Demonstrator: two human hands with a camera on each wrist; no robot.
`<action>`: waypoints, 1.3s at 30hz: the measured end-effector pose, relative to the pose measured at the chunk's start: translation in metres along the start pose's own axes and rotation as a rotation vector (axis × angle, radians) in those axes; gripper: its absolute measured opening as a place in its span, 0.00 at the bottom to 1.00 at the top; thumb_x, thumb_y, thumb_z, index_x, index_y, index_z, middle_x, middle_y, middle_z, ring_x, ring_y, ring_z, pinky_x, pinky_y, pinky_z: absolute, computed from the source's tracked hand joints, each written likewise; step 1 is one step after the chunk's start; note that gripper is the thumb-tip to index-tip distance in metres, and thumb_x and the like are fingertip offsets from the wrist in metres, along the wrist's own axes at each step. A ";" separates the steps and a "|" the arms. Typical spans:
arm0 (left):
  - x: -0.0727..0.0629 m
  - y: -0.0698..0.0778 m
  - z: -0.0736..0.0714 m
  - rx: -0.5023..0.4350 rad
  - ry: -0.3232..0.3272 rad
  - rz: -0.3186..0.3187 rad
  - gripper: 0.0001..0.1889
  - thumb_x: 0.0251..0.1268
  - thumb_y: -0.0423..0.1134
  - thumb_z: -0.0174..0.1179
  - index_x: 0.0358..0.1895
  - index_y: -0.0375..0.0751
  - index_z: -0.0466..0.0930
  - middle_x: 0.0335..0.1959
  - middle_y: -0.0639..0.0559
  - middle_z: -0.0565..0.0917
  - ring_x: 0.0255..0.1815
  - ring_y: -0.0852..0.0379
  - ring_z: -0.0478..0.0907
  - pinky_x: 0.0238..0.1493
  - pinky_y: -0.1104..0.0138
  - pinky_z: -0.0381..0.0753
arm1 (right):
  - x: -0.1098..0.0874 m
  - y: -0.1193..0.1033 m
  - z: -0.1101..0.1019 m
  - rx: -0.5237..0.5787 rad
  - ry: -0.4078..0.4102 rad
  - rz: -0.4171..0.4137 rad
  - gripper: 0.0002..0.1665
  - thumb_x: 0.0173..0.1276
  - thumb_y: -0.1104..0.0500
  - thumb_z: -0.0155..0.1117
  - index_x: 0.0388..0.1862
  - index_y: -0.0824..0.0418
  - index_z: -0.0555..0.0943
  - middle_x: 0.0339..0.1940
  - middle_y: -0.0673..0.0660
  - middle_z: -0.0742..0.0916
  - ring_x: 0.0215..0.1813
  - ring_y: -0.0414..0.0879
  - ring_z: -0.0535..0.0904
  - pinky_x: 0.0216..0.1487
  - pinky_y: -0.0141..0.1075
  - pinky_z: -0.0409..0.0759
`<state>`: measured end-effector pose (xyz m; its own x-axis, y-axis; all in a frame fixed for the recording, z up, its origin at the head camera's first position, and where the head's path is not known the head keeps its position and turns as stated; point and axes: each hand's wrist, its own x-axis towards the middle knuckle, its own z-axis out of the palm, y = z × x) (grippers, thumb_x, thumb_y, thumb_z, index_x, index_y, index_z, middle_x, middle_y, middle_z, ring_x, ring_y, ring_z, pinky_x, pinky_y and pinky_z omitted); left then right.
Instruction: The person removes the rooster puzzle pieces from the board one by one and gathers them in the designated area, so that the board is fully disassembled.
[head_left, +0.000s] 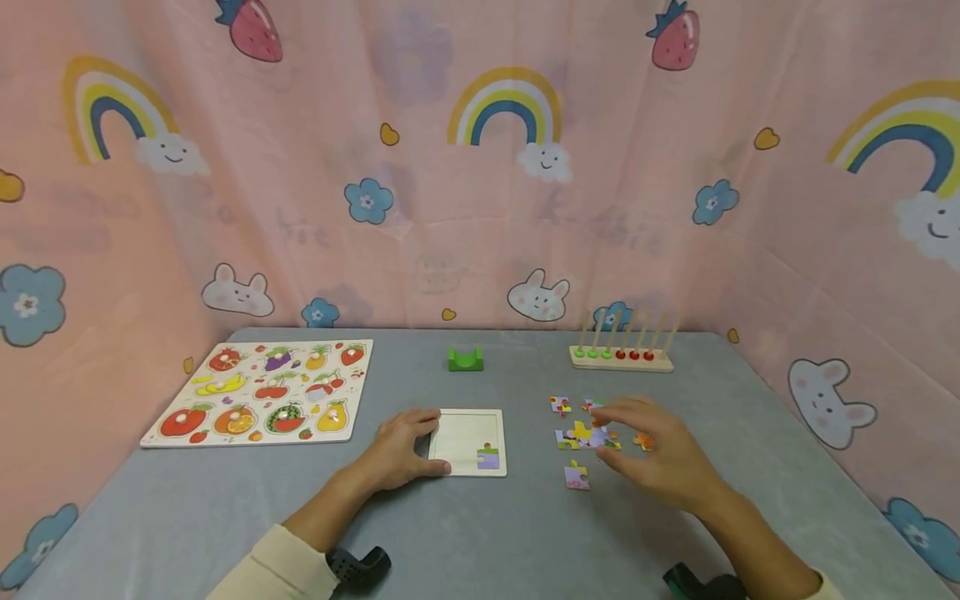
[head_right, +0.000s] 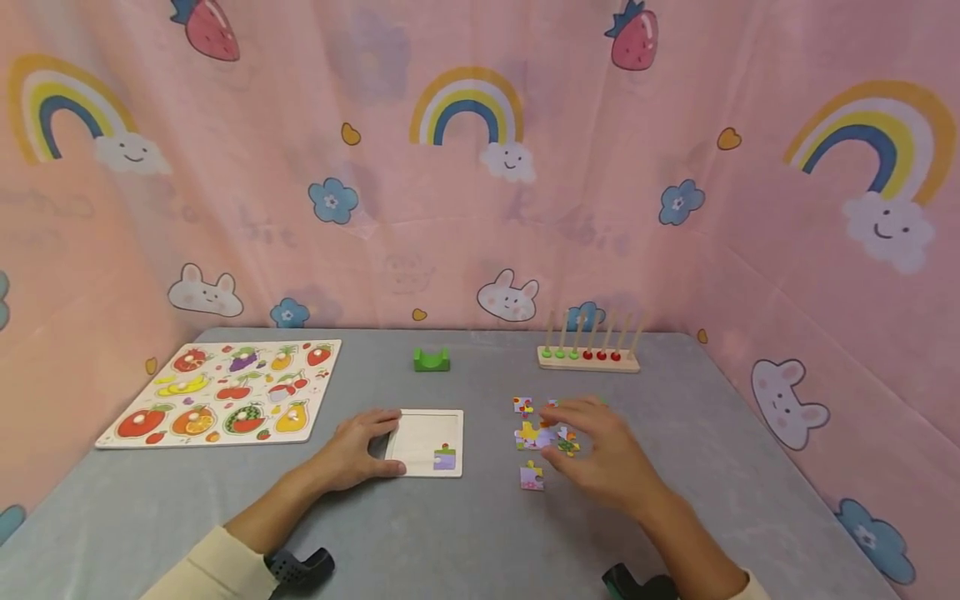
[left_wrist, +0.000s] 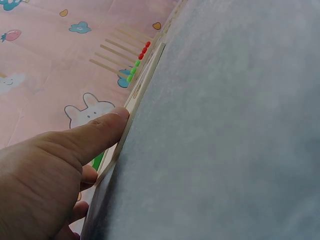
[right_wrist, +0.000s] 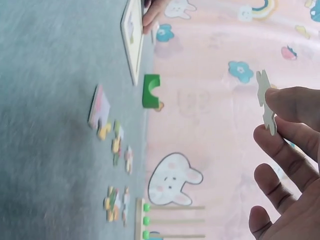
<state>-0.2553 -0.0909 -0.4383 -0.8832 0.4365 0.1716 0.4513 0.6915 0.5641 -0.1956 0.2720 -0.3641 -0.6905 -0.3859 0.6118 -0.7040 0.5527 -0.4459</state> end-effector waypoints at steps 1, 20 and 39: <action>0.000 0.000 0.000 -0.003 0.000 0.002 0.39 0.49 0.48 0.75 0.63 0.30 0.73 0.66 0.44 0.71 0.69 0.39 0.60 0.65 0.42 0.49 | -0.002 0.002 -0.001 -0.004 0.003 0.005 0.27 0.47 0.66 0.80 0.49 0.57 0.85 0.47 0.47 0.85 0.52 0.44 0.75 0.51 0.28 0.70; 0.002 0.000 0.002 -0.015 0.004 0.024 0.39 0.48 0.48 0.75 0.62 0.29 0.74 0.65 0.44 0.72 0.68 0.40 0.61 0.64 0.42 0.50 | -0.040 0.035 -0.006 -0.070 -0.044 0.157 0.26 0.51 0.63 0.78 0.52 0.57 0.84 0.50 0.49 0.84 0.48 0.39 0.75 0.40 0.39 0.74; 0.001 -0.001 0.000 -0.008 0.010 0.027 0.39 0.49 0.48 0.75 0.62 0.29 0.74 0.65 0.43 0.72 0.68 0.41 0.61 0.64 0.42 0.50 | -0.054 0.060 0.001 -0.034 -0.233 0.353 0.26 0.56 0.59 0.76 0.56 0.57 0.82 0.41 0.42 0.84 0.48 0.46 0.76 0.47 0.44 0.74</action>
<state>-0.2571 -0.0913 -0.4389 -0.8722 0.4487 0.1949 0.4737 0.6752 0.5655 -0.2005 0.3253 -0.4248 -0.9100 -0.3233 0.2596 -0.4146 0.7034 -0.5773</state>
